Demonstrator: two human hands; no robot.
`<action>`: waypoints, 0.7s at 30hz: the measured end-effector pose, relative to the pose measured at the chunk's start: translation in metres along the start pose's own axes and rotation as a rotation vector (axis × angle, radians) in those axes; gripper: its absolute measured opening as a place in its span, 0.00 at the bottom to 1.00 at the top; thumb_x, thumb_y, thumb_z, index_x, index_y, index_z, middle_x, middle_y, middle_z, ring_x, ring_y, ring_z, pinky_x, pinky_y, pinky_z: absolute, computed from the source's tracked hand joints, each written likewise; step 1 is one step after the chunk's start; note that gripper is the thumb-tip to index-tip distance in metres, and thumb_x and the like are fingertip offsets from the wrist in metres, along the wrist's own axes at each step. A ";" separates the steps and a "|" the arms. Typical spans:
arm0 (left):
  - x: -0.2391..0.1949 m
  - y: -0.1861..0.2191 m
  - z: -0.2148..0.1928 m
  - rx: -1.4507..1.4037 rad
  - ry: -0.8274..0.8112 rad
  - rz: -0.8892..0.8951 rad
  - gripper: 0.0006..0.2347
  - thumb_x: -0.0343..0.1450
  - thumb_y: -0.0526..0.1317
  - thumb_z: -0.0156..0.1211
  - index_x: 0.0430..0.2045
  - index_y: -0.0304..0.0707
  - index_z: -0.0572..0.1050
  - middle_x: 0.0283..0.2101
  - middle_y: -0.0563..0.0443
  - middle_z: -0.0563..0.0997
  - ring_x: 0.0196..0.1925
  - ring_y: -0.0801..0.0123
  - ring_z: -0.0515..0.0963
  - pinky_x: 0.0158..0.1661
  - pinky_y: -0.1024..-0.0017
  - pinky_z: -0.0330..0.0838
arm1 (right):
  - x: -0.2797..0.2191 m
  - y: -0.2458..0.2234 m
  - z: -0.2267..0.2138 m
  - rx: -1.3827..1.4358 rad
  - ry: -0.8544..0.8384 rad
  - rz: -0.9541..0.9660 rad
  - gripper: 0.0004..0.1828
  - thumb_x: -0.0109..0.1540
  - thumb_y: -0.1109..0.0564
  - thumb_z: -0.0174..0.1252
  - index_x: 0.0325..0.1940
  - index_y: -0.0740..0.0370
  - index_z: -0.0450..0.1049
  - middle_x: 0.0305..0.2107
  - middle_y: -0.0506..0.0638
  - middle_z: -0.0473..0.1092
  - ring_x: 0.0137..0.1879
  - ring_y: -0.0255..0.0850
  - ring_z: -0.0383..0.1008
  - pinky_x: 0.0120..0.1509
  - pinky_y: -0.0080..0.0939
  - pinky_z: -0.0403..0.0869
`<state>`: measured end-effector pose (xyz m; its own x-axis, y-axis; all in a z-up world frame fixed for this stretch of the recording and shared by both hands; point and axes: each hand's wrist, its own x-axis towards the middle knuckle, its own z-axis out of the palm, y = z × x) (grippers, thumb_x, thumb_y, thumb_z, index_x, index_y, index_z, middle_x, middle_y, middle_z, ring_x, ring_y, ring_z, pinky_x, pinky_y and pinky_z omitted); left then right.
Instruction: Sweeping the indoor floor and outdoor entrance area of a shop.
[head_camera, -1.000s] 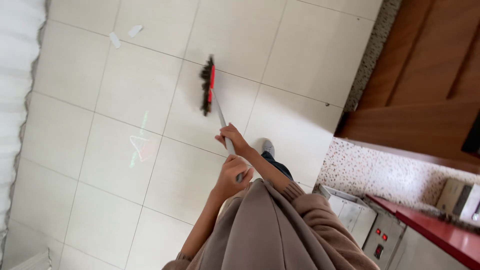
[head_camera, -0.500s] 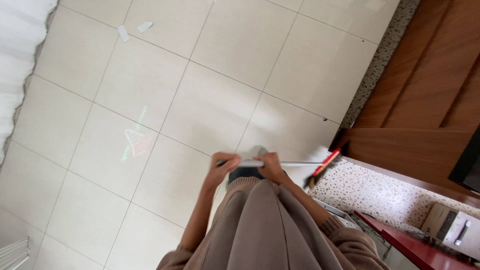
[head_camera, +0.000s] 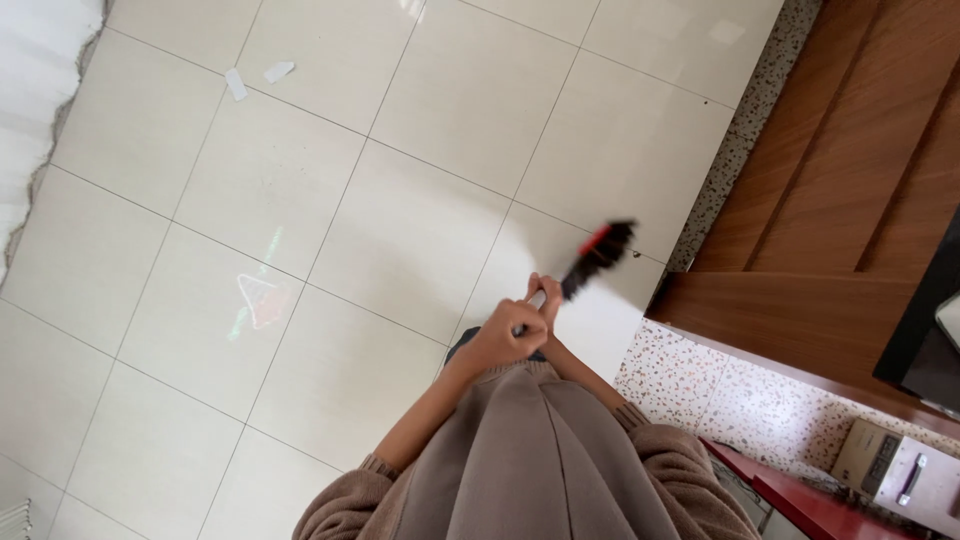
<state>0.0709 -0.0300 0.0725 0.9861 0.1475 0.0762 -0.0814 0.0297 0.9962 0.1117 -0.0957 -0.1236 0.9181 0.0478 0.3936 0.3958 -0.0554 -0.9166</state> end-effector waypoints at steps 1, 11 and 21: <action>0.002 0.009 -0.001 0.004 0.001 0.002 0.21 0.68 0.26 0.52 0.05 0.44 0.54 0.10 0.60 0.51 0.14 0.78 0.47 0.26 0.78 0.57 | 0.002 0.009 0.009 0.004 0.001 -0.002 0.13 0.63 0.71 0.64 0.45 0.63 0.68 0.27 0.49 0.62 0.32 0.41 0.65 0.51 0.43 0.72; -0.012 0.024 -0.042 0.659 0.245 0.221 0.18 0.70 0.33 0.57 0.09 0.44 0.58 0.11 0.55 0.60 0.16 0.65 0.64 0.37 0.72 0.66 | 0.015 0.048 0.134 0.149 -0.670 -0.085 0.16 0.66 0.60 0.60 0.24 0.55 0.67 0.19 0.48 0.67 0.29 0.47 0.68 0.43 0.39 0.71; -0.119 0.184 -0.046 0.189 0.161 0.226 0.13 0.64 0.27 0.59 0.10 0.36 0.63 0.15 0.54 0.66 0.18 0.63 0.61 0.40 0.67 0.70 | -0.009 -0.184 0.068 0.717 -2.034 0.045 0.25 0.66 0.55 0.55 0.15 0.63 0.59 0.14 0.43 0.56 0.26 0.34 0.48 0.29 0.37 0.57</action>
<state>-0.0680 0.0034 0.2453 0.9093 0.2843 0.3039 -0.2524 -0.2038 0.9459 0.0294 -0.0184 0.0364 -0.5534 0.8021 0.2245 -0.1404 0.1759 -0.9744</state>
